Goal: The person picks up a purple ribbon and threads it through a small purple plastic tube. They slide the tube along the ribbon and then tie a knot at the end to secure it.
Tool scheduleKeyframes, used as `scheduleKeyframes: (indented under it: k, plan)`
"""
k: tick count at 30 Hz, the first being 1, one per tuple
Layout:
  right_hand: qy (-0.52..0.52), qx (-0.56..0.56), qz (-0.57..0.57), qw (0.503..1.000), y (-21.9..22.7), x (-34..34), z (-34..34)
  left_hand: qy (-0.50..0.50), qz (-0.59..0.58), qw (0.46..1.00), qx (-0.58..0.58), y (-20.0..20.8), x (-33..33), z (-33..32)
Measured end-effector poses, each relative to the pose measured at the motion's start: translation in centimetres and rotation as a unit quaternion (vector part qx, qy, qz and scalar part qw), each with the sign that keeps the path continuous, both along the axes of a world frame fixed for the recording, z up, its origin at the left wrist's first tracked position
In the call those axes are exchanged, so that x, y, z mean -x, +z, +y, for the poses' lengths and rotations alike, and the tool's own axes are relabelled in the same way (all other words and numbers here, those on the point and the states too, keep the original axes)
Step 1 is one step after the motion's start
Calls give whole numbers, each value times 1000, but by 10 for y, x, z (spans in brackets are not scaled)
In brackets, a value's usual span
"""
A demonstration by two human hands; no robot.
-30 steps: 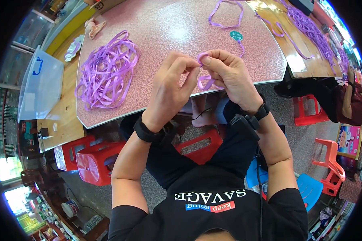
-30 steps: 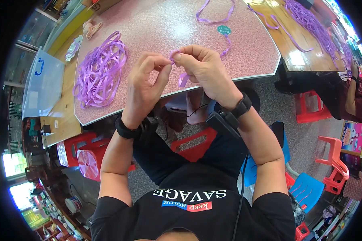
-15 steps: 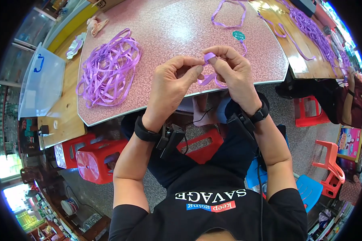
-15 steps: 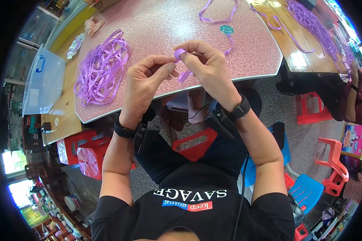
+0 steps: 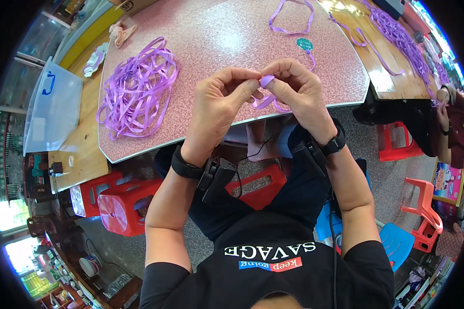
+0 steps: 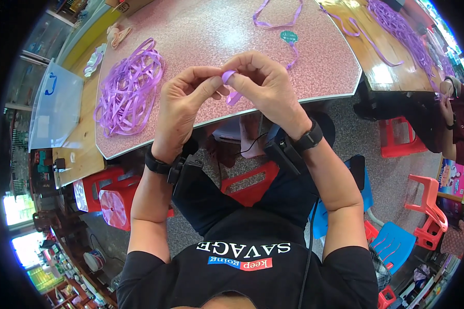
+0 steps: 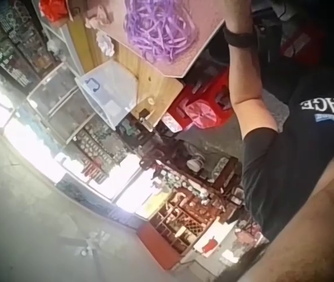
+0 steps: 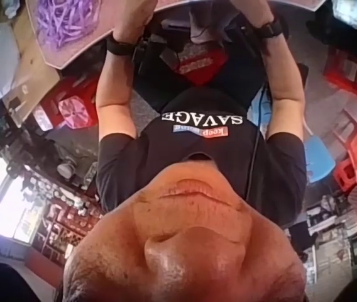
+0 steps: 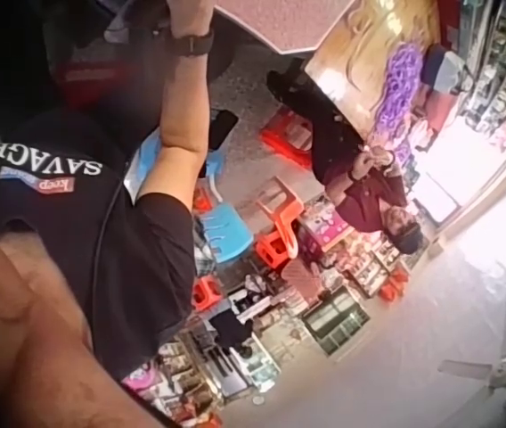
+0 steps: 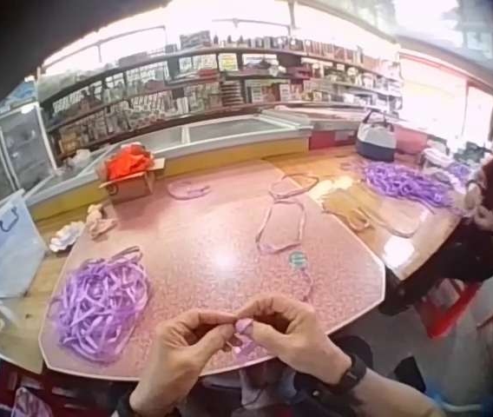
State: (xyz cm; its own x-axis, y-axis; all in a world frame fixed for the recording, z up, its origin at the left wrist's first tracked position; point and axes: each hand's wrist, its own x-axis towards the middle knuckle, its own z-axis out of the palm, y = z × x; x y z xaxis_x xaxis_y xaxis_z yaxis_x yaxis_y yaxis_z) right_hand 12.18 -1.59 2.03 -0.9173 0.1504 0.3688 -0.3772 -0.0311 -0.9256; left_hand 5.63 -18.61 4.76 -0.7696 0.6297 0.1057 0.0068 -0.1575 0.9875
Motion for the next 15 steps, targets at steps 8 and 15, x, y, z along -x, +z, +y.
scheduleKeyframes:
  k: [8, 15]
  plan:
    - [12, -16, -26, 999, 3, -1, -2, 25, 62, 998, -18, -10, 3, 2]
    - [-188, -146, 29, 971, -8, -2, -3, 30, 11, 997, -63, -5, -10, 14]
